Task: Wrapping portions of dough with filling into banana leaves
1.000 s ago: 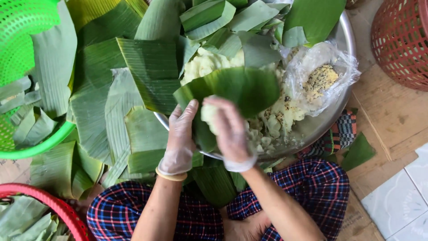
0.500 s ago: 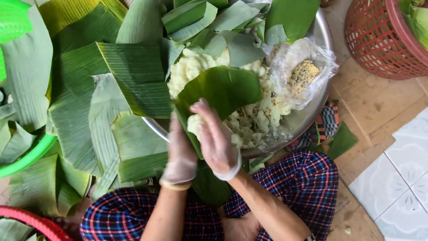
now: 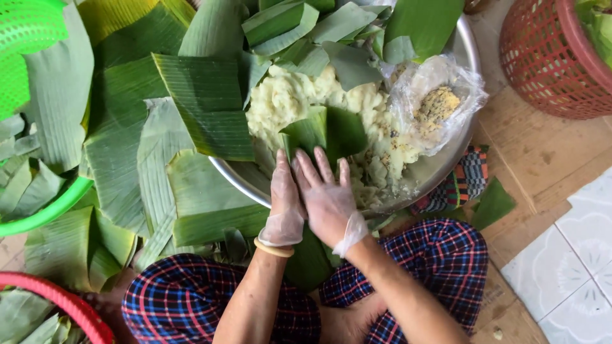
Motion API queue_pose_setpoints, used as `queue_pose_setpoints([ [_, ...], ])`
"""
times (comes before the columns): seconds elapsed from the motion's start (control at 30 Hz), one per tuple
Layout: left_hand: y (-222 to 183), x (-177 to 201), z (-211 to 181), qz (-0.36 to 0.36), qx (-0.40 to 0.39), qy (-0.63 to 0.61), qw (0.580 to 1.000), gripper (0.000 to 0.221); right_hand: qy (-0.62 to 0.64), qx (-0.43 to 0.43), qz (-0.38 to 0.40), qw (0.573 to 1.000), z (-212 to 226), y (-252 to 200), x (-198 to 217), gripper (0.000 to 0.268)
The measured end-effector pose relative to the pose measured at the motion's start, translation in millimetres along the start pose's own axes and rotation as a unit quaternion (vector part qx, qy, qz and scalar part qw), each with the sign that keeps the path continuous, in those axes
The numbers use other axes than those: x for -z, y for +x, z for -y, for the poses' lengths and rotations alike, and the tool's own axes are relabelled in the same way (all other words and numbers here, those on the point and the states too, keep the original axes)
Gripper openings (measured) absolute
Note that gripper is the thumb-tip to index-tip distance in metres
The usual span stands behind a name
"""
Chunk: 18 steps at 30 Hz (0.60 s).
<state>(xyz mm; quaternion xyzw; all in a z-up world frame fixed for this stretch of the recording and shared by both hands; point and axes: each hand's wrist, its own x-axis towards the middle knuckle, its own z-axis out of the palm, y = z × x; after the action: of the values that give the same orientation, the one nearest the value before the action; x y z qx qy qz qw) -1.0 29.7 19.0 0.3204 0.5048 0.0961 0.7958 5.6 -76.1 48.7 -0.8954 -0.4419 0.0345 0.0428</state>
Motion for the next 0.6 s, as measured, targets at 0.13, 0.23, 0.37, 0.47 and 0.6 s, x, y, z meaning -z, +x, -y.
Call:
queue_pose_setpoints([
  [0.13, 0, 16, -10, 0.005, 0.011, -0.081, 0.997, 0.052, 0.411, 0.056, 0.012, 0.91, -41, 18, 28, 0.076],
  [0.23, -12, 21, -31, 0.007, 0.038, -0.135, 0.99, 0.044, 0.685, -0.008, -0.067, 0.725, -72, 18, 30, 0.069],
  [0.37, 3, 29, -27, 0.007, 0.079, -0.175, 0.981, 0.04, 0.739, -0.108, 0.042, 0.664, -63, 33, 23, 0.121],
  [0.47, -1, 29, -33, 0.008, 0.093, -0.168, 0.981, 0.037, 0.731, -0.144, 0.065, 0.664, -48, 36, 19, 0.104],
  [0.6, 6, 33, -37, 0.023, 0.094, -0.156, 0.983, 0.041, 0.728, -0.182, 0.062, 0.658, -53, 35, 11, 0.094],
])
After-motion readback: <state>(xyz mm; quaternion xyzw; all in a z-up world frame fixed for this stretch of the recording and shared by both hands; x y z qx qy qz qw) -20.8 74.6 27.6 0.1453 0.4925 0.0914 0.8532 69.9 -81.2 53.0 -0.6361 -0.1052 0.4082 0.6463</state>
